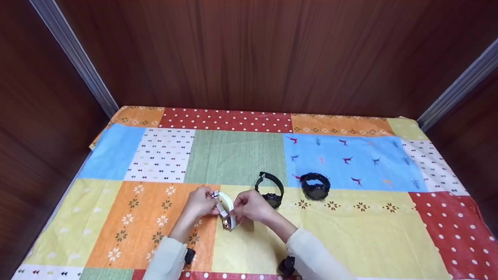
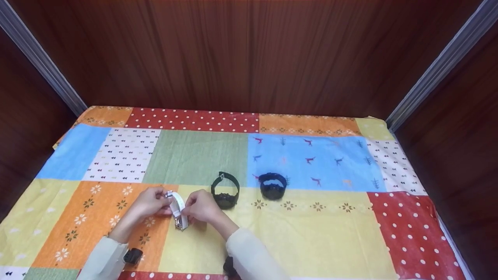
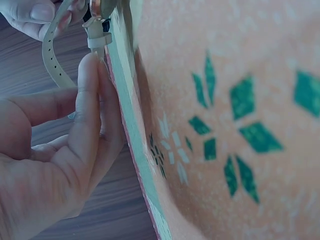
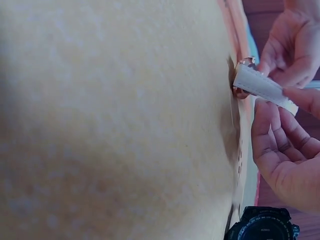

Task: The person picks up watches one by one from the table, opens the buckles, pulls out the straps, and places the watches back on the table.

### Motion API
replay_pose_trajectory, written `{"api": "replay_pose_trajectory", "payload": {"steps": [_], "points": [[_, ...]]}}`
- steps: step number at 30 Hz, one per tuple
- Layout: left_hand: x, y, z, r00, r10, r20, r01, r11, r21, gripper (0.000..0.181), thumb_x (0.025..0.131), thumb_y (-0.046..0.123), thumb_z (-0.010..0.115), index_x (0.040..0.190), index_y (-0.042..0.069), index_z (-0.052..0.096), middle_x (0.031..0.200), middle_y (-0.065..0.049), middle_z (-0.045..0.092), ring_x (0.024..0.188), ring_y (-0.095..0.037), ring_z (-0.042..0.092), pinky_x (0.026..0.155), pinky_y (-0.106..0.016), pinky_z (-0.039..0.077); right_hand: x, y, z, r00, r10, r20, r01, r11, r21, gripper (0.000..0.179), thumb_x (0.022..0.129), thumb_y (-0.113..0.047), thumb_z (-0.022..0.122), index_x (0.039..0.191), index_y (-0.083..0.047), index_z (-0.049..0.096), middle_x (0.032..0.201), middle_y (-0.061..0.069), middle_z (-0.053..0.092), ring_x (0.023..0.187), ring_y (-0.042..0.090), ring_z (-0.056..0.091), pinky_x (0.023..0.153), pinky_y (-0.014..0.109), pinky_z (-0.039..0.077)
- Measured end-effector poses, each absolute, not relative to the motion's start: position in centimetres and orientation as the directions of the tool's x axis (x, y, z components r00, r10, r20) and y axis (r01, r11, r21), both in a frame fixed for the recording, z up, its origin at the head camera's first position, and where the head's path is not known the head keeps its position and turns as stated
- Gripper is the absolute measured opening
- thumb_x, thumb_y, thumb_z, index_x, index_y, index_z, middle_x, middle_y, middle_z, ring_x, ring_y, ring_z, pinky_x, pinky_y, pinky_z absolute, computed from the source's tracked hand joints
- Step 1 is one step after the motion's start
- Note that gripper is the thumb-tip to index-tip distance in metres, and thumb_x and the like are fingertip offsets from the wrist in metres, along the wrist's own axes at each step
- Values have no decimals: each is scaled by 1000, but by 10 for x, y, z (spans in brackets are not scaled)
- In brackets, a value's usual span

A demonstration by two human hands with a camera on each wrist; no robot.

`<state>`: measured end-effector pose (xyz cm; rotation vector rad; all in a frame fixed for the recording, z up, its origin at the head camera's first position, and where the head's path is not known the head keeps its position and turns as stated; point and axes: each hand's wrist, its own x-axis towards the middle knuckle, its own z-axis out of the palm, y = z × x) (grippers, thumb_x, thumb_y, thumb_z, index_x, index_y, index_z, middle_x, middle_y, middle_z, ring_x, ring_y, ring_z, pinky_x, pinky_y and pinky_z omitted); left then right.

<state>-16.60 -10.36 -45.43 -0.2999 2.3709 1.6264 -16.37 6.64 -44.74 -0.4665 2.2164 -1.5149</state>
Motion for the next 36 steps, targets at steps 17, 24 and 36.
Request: {"api": "replay_pose_trajectory", "payload": {"steps": [17,24,36], "points": [[-167,-114,-452,-935,0,-354,-321,425,846,14,77,-12,53,89,-8,56,70,-14,55,48,-14,56,52,-28,53,-181,76,-446,-877,-407,-256,185,205,-961,6,81,9,57,78,4,55,66,14,61,52,20,61,52,32,53],[-166,-114,-449,-945,-23,-327,-299,467,832,6,75,-9,56,78,-5,54,78,-15,54,56,-17,59,55,-27,53,-183,76,-447,-881,-378,-285,243,157,-957,5,82,10,56,83,8,53,73,20,62,53,21,62,55,34,54],[-167,-115,-446,-926,13,-378,-335,437,835,3,81,-8,54,83,-8,52,70,-18,59,50,-15,60,52,-25,53,-181,69,-451,-882,-358,-307,245,209,-947,11,84,7,55,92,13,53,71,22,62,50,19,60,56,38,54]]}}
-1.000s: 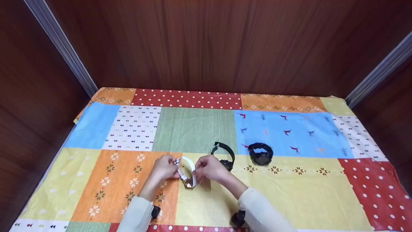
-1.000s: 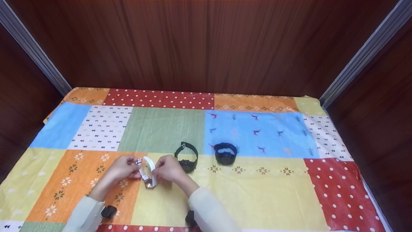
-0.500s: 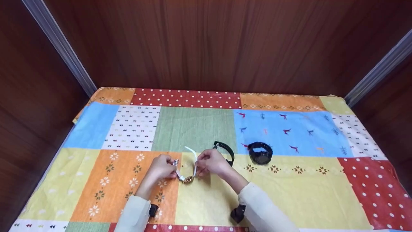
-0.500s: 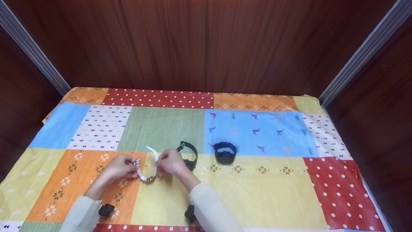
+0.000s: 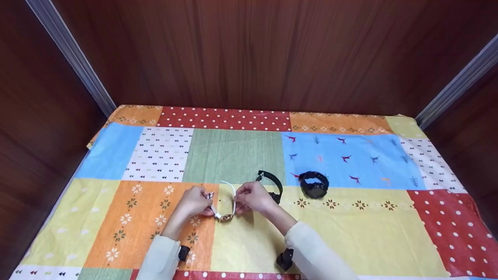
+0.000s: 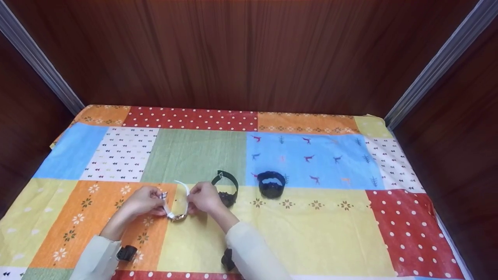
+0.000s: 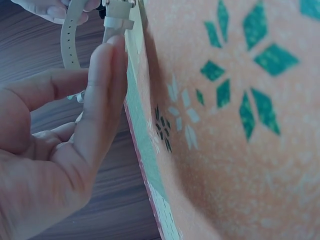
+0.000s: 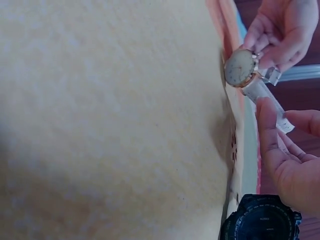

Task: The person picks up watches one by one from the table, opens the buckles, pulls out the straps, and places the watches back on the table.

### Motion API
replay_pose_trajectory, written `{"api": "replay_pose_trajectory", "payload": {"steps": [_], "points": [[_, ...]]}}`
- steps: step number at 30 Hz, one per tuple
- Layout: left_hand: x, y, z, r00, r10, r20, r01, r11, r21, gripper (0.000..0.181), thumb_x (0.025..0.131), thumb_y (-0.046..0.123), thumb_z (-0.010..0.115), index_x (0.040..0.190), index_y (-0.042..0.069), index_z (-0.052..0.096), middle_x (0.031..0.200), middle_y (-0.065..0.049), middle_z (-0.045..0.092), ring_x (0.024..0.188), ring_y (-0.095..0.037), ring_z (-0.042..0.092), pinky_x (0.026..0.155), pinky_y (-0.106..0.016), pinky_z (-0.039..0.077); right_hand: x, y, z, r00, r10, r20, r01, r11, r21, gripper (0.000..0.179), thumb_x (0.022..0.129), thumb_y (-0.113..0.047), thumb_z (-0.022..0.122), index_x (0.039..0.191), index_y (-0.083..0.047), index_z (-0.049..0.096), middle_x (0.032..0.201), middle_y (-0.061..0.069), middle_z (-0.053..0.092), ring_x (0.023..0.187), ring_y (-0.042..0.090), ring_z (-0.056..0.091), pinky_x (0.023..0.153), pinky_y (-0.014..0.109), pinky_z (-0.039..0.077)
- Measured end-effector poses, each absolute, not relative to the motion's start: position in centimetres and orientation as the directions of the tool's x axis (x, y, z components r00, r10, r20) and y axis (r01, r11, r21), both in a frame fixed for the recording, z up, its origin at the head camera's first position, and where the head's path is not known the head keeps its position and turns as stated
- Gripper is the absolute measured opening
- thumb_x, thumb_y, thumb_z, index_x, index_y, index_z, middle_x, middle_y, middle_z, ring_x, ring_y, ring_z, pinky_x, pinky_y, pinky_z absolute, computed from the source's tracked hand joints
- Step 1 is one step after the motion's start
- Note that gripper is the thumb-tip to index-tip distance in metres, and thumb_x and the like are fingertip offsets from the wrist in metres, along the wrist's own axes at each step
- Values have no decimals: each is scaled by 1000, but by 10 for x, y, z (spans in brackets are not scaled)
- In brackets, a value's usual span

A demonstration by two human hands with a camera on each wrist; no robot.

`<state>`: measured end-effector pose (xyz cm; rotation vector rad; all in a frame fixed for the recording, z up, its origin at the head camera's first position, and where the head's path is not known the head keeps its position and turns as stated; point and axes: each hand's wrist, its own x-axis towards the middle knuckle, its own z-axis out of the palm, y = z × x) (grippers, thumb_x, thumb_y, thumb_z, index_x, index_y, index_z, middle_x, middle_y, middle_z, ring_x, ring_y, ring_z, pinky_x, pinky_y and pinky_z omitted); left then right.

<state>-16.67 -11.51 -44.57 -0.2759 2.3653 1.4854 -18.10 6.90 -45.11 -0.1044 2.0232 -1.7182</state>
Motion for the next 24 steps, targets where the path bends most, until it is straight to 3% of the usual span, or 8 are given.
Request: {"api": "replay_pose_trajectory", "payload": {"steps": [11,19,24], "points": [[-165,-117,-449,-935,35,-354,-289,508,812,5,81,-4,55,76,-3,53,71,-14,57,50,-16,59,52,-27,53,-181,63,-458,-891,-331,-311,247,223,-943,12,84,8,54,94,13,53,69,17,61,51,21,60,56,35,54],[-165,-115,-453,-928,23,-372,-320,460,828,3,81,-5,52,83,-6,55,67,-15,59,51,-15,59,50,-26,52,-180,62,-458,-899,-312,-308,247,222,-943,16,83,11,53,98,13,52,77,21,60,65,34,65,60,36,55],[-165,-114,-454,-925,27,-380,-330,443,834,4,83,-5,52,84,-6,55,67,-15,60,52,-16,60,51,-26,52,-180,63,-457,-905,-303,-299,239,220,-946,14,83,11,53,97,14,54,78,18,60,66,28,64,61,35,55]]}}
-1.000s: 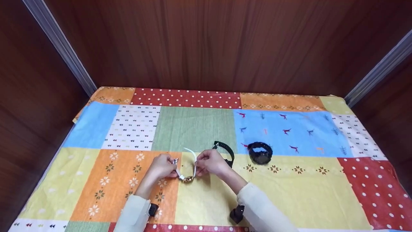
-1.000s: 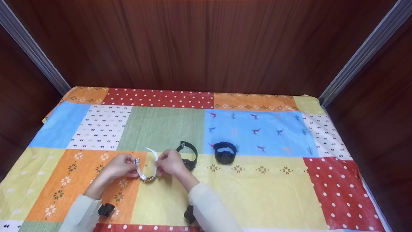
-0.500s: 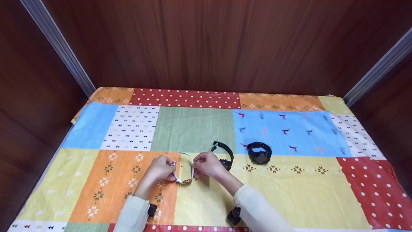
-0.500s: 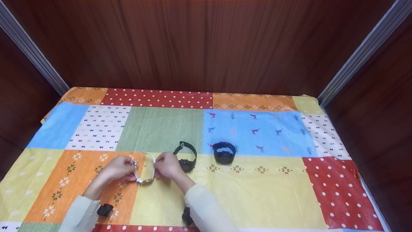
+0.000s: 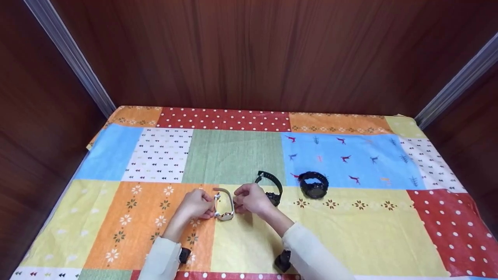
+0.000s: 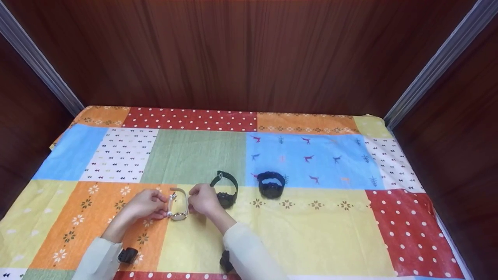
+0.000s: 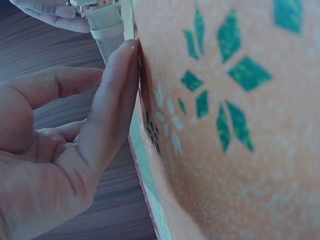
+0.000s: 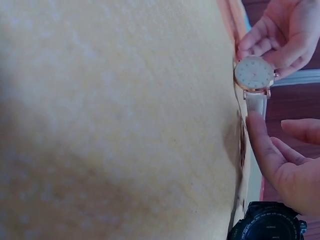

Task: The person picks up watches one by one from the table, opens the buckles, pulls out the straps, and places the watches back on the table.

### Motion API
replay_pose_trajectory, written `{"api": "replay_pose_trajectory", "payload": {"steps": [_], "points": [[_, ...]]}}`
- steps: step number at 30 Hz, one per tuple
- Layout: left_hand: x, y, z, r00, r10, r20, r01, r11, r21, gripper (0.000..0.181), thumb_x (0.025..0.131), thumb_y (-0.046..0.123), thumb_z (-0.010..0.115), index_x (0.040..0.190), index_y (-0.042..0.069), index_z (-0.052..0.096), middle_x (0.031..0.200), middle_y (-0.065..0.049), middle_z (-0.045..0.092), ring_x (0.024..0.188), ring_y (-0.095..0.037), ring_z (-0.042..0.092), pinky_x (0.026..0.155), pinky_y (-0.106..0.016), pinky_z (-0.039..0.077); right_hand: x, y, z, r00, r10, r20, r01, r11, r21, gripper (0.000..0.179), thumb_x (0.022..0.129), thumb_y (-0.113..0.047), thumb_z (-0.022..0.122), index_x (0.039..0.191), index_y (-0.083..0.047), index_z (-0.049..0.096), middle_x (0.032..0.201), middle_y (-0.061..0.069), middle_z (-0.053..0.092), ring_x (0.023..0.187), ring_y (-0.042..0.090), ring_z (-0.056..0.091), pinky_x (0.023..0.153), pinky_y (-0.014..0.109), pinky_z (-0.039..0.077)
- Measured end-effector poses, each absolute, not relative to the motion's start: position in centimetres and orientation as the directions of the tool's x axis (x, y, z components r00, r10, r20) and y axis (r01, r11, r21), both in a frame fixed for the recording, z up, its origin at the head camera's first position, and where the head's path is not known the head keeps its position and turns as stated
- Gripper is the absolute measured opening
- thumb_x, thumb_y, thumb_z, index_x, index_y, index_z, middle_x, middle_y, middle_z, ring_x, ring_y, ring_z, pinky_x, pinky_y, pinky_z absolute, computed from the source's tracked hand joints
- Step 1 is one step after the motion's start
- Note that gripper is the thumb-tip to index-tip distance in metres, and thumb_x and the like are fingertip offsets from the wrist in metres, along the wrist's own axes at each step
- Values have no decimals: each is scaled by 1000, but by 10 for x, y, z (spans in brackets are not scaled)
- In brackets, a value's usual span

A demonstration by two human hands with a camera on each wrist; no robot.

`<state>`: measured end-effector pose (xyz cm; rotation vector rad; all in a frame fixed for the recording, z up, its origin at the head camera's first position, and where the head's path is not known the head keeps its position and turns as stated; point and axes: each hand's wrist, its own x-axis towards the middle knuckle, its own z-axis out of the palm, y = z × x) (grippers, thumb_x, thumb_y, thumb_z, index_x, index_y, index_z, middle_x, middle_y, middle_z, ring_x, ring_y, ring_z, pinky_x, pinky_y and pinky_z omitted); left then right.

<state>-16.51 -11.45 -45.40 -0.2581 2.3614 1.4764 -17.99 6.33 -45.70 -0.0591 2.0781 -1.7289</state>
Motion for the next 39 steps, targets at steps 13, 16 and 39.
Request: {"api": "replay_pose_trajectory", "payload": {"steps": [13,16,39], "points": [[-163,-120,-443,-922,29,-386,-337,431,837,8,85,-4,49,88,-7,56,71,-17,61,54,-18,60,53,-28,53,-183,77,-439,-869,-395,-297,240,188,-952,20,81,14,50,100,20,51,89,29,61,76,37,64,67,40,54],[-162,-120,-440,-926,34,-376,-325,440,837,10,86,-3,49,89,-8,56,70,-17,60,54,-18,60,53,-29,53,-183,83,-432,-852,-427,-301,229,213,-950,21,82,13,52,101,20,52,88,28,62,77,39,64,67,41,54],[-160,-114,-431,-951,34,-306,-265,419,869,10,85,-3,55,93,-8,59,70,-13,60,60,-18,60,59,-30,54,-189,174,-394,-876,-416,-243,144,256,-956,27,88,-3,55,109,13,53,98,28,60,89,38,61,76,44,51]]}}
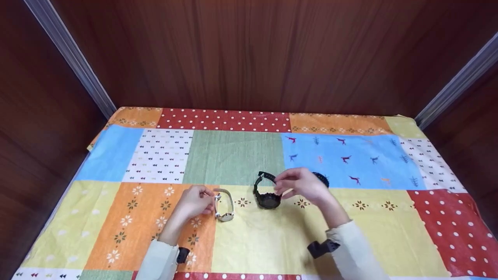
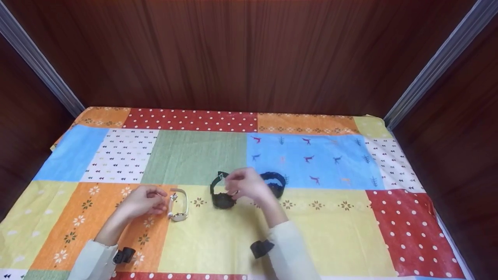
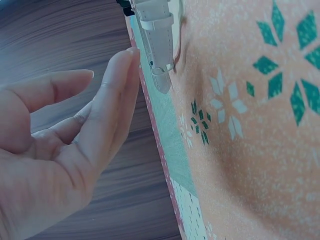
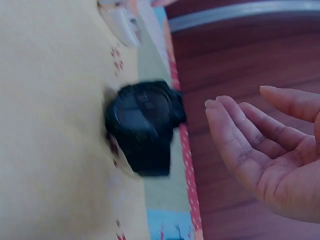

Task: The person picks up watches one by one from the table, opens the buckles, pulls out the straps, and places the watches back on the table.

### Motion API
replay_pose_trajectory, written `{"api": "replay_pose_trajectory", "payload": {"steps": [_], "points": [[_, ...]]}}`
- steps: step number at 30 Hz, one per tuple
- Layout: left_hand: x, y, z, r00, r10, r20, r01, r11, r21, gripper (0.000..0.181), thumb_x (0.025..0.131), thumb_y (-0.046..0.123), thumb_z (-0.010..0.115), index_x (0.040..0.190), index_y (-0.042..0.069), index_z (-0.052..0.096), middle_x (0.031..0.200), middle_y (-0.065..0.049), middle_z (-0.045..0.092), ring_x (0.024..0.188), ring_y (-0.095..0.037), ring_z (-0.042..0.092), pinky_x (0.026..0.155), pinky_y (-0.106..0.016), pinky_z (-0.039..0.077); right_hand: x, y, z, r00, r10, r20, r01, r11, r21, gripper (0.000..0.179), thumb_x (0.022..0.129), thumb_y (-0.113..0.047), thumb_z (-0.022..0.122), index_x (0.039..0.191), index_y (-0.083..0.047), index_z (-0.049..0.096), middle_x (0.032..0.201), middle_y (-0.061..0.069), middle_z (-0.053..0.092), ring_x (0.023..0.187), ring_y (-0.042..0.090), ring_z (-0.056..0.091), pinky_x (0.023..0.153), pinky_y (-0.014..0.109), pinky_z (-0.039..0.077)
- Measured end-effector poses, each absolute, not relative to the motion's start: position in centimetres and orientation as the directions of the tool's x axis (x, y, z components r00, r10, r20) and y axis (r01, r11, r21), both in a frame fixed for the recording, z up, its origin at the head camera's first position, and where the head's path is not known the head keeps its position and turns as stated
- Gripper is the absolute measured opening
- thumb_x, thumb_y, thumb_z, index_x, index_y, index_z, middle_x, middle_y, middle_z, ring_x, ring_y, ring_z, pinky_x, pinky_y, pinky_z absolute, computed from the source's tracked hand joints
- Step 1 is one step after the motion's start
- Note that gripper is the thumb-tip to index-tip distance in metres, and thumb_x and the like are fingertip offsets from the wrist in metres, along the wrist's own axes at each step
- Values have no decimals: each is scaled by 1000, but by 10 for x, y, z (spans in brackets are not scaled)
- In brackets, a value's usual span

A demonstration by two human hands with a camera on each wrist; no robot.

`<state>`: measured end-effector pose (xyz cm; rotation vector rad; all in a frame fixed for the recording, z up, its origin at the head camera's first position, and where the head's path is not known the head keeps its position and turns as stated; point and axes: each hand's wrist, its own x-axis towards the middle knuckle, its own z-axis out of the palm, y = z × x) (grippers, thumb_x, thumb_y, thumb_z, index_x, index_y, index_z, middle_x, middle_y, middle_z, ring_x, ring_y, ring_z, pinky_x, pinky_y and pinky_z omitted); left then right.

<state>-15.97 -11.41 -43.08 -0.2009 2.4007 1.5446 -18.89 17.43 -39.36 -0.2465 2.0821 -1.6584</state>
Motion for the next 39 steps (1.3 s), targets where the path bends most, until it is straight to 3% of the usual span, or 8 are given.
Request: {"api": "replay_pose_trajectory", "payload": {"steps": [8,14,27,39], "points": [[-158,-114,-430,-956,43,-291,-247,419,874,12,84,-4,54,93,-8,60,73,-13,60,63,-19,60,61,-30,54,-190,219,-390,-906,-371,-205,138,198,-970,32,89,-1,52,112,20,47,95,24,61,81,26,64,77,42,51],[-158,-112,-428,-962,49,-269,-224,423,878,11,84,-5,54,92,-8,60,74,-14,62,63,-18,60,61,-29,53,-188,248,-390,-935,-293,-199,160,152,-975,34,91,1,48,115,23,42,95,23,62,85,30,63,77,40,51],[-154,-103,-425,-973,77,-216,-169,396,902,11,83,-5,57,92,-9,61,72,-11,61,64,-18,61,61,-30,54,-186,296,-409,-960,-157,-230,213,117,-970,21,92,-1,47,107,12,53,91,14,65,83,25,65,76,39,52],[-153,-90,-421,-954,262,-145,-46,351,935,15,86,-1,56,97,-11,59,78,-14,61,70,-23,62,66,-32,54,-183,308,-421,-954,-103,-283,262,181,-948,31,93,-3,47,115,19,45,94,13,65,83,20,64,75,35,52]]}}
